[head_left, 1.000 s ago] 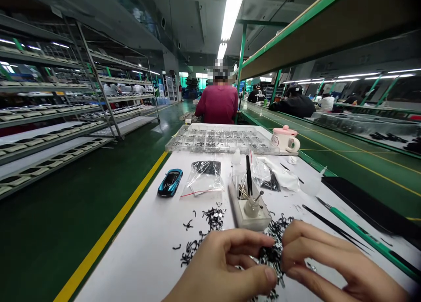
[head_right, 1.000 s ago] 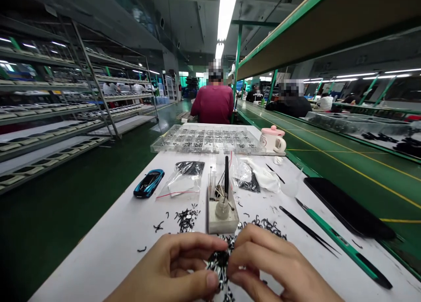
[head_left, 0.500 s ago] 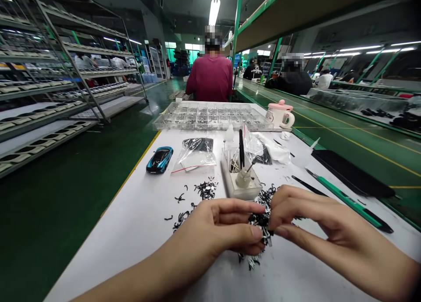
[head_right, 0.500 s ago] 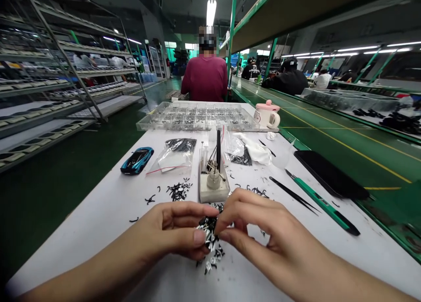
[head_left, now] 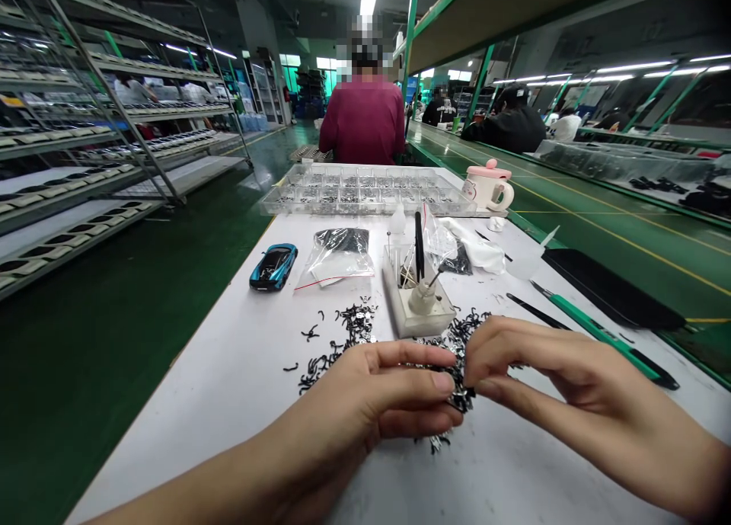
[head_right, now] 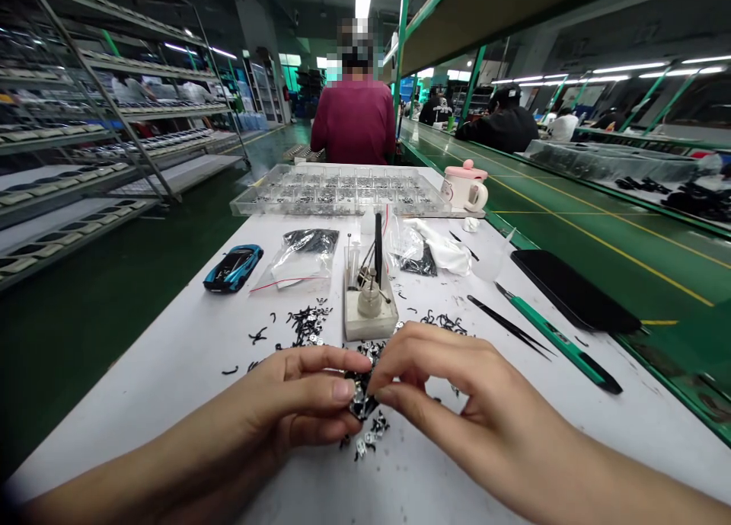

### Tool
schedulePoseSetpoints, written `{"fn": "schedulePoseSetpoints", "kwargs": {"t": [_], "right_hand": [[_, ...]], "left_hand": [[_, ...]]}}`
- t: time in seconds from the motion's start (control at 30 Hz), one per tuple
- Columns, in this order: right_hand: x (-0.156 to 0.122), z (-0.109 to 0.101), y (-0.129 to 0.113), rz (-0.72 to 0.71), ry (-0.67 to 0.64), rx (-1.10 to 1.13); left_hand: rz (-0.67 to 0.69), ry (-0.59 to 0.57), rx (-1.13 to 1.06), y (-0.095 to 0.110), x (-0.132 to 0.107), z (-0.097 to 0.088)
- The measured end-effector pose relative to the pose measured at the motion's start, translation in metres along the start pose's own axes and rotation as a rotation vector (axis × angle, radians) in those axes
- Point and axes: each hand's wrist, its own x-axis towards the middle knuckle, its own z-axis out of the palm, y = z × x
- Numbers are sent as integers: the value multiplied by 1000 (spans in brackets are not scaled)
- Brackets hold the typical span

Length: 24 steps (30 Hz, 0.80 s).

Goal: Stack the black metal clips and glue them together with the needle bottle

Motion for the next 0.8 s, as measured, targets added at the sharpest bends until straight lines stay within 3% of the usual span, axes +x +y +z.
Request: {"fn": "schedulePoseSetpoints", "kwargs": {"t": [0.37, 0.8], "right_hand": [[1, 3, 0, 77, 5, 10], [1, -4, 6, 232, -53, 281]], "left_hand": [[5, 58, 133, 2, 2, 1], [-32, 21, -21, -3, 4, 0]]}}
